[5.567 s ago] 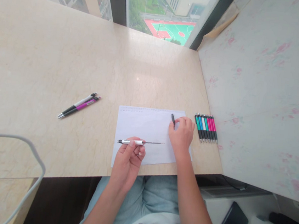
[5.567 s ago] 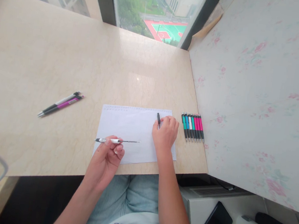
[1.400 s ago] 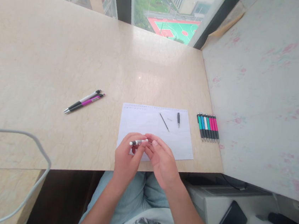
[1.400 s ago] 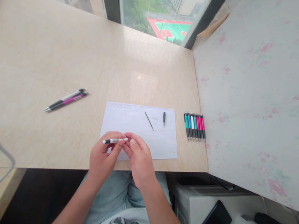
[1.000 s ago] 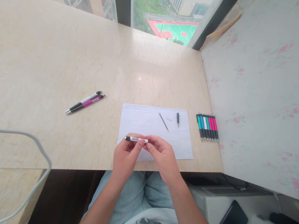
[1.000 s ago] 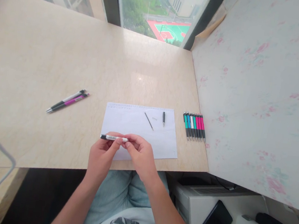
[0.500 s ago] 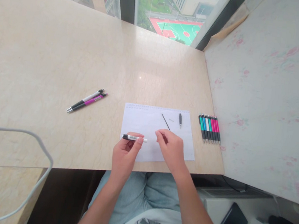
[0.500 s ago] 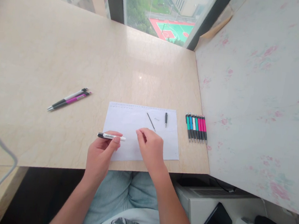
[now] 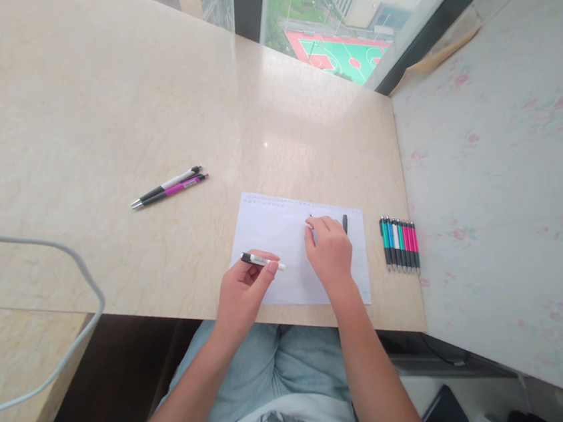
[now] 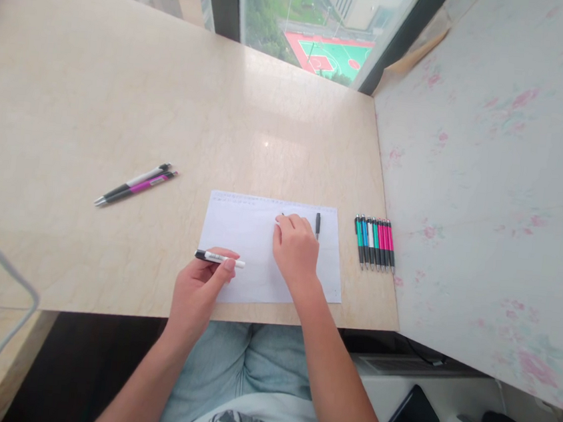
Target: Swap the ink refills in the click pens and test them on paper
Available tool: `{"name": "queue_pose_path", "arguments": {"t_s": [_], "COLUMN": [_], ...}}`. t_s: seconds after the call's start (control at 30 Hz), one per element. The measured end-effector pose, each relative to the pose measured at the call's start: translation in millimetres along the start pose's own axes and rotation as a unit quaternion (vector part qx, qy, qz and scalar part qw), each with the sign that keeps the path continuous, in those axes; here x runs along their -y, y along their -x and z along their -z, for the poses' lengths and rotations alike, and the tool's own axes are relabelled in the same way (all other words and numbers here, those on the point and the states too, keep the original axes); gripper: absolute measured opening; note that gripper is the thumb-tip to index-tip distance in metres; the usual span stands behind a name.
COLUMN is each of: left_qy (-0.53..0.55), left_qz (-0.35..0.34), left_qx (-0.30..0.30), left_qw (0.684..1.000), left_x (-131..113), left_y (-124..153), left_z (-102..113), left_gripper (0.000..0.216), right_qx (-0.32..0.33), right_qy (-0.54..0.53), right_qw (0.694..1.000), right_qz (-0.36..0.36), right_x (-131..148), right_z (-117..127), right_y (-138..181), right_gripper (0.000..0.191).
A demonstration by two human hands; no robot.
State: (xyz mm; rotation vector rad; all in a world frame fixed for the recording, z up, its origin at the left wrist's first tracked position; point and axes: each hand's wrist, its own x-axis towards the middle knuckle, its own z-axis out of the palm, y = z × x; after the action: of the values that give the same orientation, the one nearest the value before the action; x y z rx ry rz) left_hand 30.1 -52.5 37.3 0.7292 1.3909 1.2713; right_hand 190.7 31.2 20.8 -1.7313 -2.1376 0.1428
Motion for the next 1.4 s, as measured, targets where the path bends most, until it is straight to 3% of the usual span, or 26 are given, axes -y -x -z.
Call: {"name": "queue_pose_path", "arguments": {"t_s": [0.4,0.57,0.63,0.77,0.83,0.93,1.03,1.2,1.3,1.4], "left_qy": [-0.006,0.042,0.089,0.165,0.167,0.137,0.099,0.024,-0.041,-0.126], "left_qz": [0.003,0.024,0.049,0.096,0.086,0.05,0.024,-0.006,-0.038,-0.08], "left_qx": [0.011,0.009,0.01,0.021,0.009,-0.008,0.018,0.066,0.069,0.051], "left_qw": [1.0,0.999,0.995,0.981,0.982,0.989,0.995,0.998,0.996,0.987], "left_x": [0.8,3.3,3.9,2.0,0.4,-0.5,0.7,2.1,1.3,-0.6], "left_y": [0.7,-1.3,-2.9,-3.6,-2.0,1.8,5.1,7.2,3.8,-7.6], "left_z": [-0.9,-1.3,-1.1,-1.5,-3.1,-6.4,-8.6,-8.7,-8.8,-8.9], "left_gripper": [0.02,0.028,0.04,0.065,0.067,0.062,0.055,0.047,0.049,0.052], "right_qx": [-0.001,-0.006,0.022,0.104,0.122,0.121,0.113,0.102,0.078,0.012], "right_qy": [-0.017,-0.129,-0.246,-0.46,-0.515,-0.548,-0.545,-0.501,-0.455,-0.372], "right_qw": [1.0,0.991,0.966,0.867,0.827,0.8,0.806,0.839,0.871,0.918], "right_qz": [0.0,-0.04,-0.079,-0.163,-0.191,-0.21,-0.203,-0.187,-0.166,-0.139], "right_x": [-1.4,9.7,19.2,39.1,45.9,50.7,51.5,48.4,42.3,30.4], "right_z": [2.9,19.2,25.8,27.7,23.9,19.5,21.4,27.9,27.6,25.2], "right_y": [4.3,15.6,27.0,54.1,64.5,72.7,75.3,81.1,86.3,89.6], "right_gripper": [0.021,0.02,0.018,0.023,0.023,0.023,0.022,0.023,0.023,0.022]}}
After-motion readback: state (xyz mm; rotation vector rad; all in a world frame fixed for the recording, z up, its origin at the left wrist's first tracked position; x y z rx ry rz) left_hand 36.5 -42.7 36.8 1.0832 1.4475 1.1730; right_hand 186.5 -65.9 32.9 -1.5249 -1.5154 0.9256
